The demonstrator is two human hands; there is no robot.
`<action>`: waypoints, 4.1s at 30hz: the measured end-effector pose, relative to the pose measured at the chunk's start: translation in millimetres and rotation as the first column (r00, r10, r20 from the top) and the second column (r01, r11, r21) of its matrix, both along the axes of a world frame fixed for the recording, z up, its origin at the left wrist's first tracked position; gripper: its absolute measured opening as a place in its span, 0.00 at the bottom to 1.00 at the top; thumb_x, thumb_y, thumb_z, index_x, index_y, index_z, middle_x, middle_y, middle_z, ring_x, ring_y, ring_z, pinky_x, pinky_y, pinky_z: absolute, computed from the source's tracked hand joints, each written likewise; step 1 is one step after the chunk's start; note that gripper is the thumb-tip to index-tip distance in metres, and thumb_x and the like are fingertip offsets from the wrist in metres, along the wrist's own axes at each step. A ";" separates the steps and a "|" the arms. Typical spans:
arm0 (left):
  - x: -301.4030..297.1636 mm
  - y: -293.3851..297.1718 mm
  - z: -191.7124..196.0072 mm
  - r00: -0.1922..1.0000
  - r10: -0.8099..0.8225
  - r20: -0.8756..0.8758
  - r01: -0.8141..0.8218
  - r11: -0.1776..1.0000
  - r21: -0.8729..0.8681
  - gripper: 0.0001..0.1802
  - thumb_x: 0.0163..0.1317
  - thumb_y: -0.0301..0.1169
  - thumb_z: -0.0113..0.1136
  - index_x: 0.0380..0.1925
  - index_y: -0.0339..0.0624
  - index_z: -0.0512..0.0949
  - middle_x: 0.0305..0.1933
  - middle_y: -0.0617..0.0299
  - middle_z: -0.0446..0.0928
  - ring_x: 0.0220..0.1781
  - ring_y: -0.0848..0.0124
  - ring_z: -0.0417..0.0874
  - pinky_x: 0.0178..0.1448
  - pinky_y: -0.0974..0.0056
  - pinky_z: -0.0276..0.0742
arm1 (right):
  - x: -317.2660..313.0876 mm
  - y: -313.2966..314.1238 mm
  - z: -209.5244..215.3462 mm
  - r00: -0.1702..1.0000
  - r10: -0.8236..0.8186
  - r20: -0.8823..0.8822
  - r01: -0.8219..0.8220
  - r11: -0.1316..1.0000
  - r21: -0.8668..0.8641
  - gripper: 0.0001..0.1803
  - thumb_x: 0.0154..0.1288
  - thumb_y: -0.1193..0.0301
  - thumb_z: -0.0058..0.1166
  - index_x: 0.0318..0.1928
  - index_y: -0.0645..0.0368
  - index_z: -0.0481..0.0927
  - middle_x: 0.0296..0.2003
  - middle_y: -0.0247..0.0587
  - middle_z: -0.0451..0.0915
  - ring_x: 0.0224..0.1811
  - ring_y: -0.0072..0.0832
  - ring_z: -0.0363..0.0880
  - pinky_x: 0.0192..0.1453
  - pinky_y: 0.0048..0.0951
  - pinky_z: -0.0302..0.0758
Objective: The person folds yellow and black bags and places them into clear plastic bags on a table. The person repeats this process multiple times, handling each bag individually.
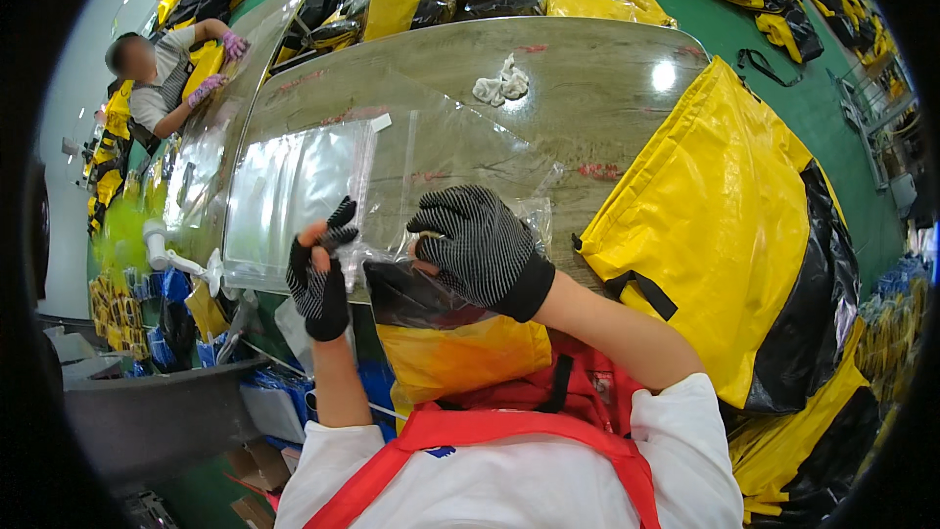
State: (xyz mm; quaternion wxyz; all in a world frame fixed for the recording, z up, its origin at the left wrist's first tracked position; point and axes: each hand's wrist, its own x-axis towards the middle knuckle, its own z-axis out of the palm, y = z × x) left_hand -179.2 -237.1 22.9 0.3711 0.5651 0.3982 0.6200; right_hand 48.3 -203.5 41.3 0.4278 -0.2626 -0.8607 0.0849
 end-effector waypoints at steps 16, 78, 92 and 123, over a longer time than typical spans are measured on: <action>-9.8 -43.3 26.7 0.512 0.194 -0.836 -0.068 0.980 0.186 0.19 0.55 0.26 0.50 0.49 0.38 0.74 0.49 0.46 0.74 0.55 0.47 0.73 0.64 0.47 0.62 | -12.7 -44.5 -32.1 0.908 0.231 0.351 -0.139 0.954 -0.267 0.41 0.43 0.44 0.58 0.56 0.51 0.70 0.59 0.51 0.65 0.65 0.50 0.58 0.69 0.57 0.46; 133.3 -57.4 -57.0 0.471 -0.275 -0.838 0.486 0.874 -0.014 0.26 0.49 0.26 0.56 0.52 0.33 0.68 0.53 0.44 0.70 0.54 0.48 0.72 0.60 0.53 0.68 | 113.5 27.3 -21.4 0.991 -0.056 -0.125 -0.013 0.871 -0.490 0.09 0.52 0.64 0.62 0.31 0.54 0.84 0.46 0.37 0.80 0.57 0.40 0.71 0.59 0.38 0.68; 102.6 -32.5 -22.4 0.536 0.420 -0.733 -0.015 0.872 0.489 0.18 0.46 0.31 0.69 0.38 0.44 0.75 0.30 0.56 0.74 0.33 0.58 0.75 0.39 0.57 0.68 | 119.0 18.5 2.9 0.989 -0.121 -0.081 0.008 0.605 -0.796 0.10 0.52 0.73 0.63 0.37 0.61 0.83 0.39 0.42 0.82 0.38 0.25 0.80 0.45 0.25 0.74; 108.3 -10.7 -34.4 0.493 0.351 -0.796 -0.113 0.933 0.342 0.51 0.44 0.46 0.72 0.62 0.36 0.55 0.61 0.37 0.59 0.65 0.40 0.58 0.66 0.42 0.52 | 128.8 56.8 -20.6 0.968 -0.142 -0.207 -0.116 0.476 -0.872 0.18 0.57 0.65 0.60 0.45 0.61 0.81 0.42 0.37 0.81 0.46 0.24 0.76 0.54 0.26 0.70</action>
